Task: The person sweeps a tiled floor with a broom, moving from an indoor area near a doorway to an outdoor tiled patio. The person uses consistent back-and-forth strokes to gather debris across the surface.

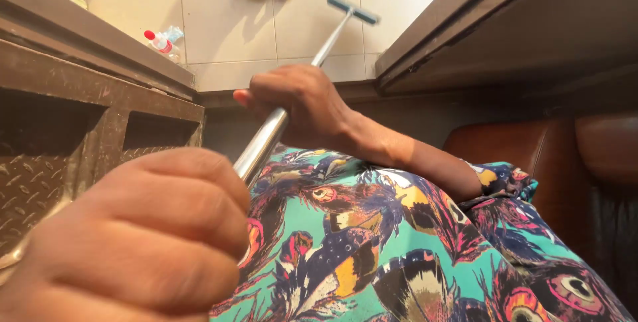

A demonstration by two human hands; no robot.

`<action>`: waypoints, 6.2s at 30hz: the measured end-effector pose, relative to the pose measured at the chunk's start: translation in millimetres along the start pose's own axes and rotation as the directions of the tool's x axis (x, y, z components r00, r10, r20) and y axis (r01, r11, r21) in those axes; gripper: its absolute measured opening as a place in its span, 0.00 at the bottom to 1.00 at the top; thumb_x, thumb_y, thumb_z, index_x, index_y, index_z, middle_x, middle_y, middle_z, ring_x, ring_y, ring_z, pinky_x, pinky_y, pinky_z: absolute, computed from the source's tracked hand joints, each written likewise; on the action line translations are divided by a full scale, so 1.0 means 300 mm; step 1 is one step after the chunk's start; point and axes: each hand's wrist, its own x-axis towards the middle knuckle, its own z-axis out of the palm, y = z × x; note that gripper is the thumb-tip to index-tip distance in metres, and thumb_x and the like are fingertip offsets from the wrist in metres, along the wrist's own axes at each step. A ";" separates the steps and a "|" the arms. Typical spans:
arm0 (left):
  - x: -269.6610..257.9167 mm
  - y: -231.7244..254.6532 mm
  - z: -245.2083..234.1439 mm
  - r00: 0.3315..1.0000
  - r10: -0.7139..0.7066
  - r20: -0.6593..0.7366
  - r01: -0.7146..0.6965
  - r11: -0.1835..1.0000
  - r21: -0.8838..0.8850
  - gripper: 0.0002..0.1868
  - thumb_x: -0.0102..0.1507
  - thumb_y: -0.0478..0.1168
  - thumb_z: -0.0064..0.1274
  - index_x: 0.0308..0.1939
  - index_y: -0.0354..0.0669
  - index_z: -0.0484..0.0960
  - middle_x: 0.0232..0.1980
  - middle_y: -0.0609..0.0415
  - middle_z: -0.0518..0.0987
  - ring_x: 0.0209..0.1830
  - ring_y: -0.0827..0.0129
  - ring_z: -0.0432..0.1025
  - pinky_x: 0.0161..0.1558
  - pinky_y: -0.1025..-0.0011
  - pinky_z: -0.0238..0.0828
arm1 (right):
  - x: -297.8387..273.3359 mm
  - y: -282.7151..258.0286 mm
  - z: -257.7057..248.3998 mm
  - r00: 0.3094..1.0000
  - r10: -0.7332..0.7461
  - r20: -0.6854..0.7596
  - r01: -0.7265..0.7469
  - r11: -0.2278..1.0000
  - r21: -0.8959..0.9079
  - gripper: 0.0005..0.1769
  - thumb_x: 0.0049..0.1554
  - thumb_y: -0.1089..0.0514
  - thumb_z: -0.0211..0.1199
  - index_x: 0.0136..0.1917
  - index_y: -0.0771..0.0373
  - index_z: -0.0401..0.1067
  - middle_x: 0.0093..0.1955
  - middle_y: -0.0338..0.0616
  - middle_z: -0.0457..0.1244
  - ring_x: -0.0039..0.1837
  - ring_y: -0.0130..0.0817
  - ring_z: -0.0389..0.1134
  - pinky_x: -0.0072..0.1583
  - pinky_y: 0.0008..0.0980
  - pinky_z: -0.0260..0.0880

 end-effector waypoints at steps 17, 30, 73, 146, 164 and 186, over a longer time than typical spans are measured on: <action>-0.113 -0.454 0.203 0.905 -0.109 -0.410 0.152 0.986 0.074 0.27 0.71 0.56 0.56 0.25 0.43 0.69 0.29 0.55 0.72 0.33 0.60 0.72 0.40 0.66 0.70 | -0.196 0.505 0.028 0.983 0.150 -0.107 -0.167 0.970 -0.175 0.23 0.64 0.60 0.66 0.33 0.64 0.57 0.29 0.51 0.52 0.32 0.51 0.54 0.37 0.45 0.55; 0.014 -0.033 0.023 0.984 -0.066 -0.165 0.083 0.992 0.100 0.25 0.69 0.56 0.47 0.25 0.42 0.74 0.28 0.55 0.77 0.32 0.62 0.77 0.37 0.63 0.73 | -0.042 0.039 0.024 0.995 0.088 0.056 -0.084 0.994 -0.073 0.17 0.64 0.56 0.66 0.36 0.58 0.65 0.31 0.43 0.61 0.36 0.45 0.66 0.39 0.43 0.60; -0.141 0.079 0.154 0.958 -0.143 -0.249 0.191 0.964 0.184 0.28 0.75 0.57 0.38 0.27 0.41 0.67 0.30 0.51 0.69 0.36 0.53 0.73 0.45 0.57 0.73 | -0.020 0.170 0.160 0.974 -0.063 0.218 0.066 0.998 -0.004 0.21 0.62 0.58 0.69 0.33 0.61 0.61 0.31 0.48 0.58 0.39 0.53 0.63 0.43 0.49 0.61; 0.234 -0.311 0.022 0.978 -0.120 -0.168 0.133 0.989 0.063 0.32 0.72 0.65 0.37 0.27 0.44 0.65 0.30 0.54 0.63 0.30 0.55 0.64 0.34 0.60 0.57 | 0.061 0.374 -0.252 0.996 0.038 0.078 -0.034 0.998 -0.048 0.24 0.62 0.59 0.66 0.31 0.62 0.56 0.27 0.50 0.51 0.32 0.51 0.56 0.36 0.46 0.53; 0.246 -0.499 0.073 0.763 -0.364 -0.534 0.385 0.920 -0.077 0.48 0.60 0.85 0.28 0.15 0.43 0.61 0.18 0.55 0.65 0.19 0.62 0.64 0.27 0.62 0.55 | 0.059 0.570 -0.268 0.980 0.157 0.124 -0.155 0.988 -0.026 0.25 0.63 0.57 0.66 0.32 0.67 0.56 0.30 0.57 0.49 0.38 0.54 0.43 0.35 0.44 0.52; 0.272 -0.603 -0.556 0.824 -0.300 -0.481 0.246 0.953 -0.174 0.24 0.69 0.52 0.55 0.26 0.42 0.68 0.29 0.55 0.71 0.26 0.66 0.71 0.31 0.71 0.61 | 0.524 0.798 -0.292 0.959 0.208 0.193 -0.216 0.976 0.026 0.07 0.50 0.65 0.63 0.37 0.67 0.65 0.34 0.55 0.59 0.35 0.45 0.56 0.39 0.38 0.60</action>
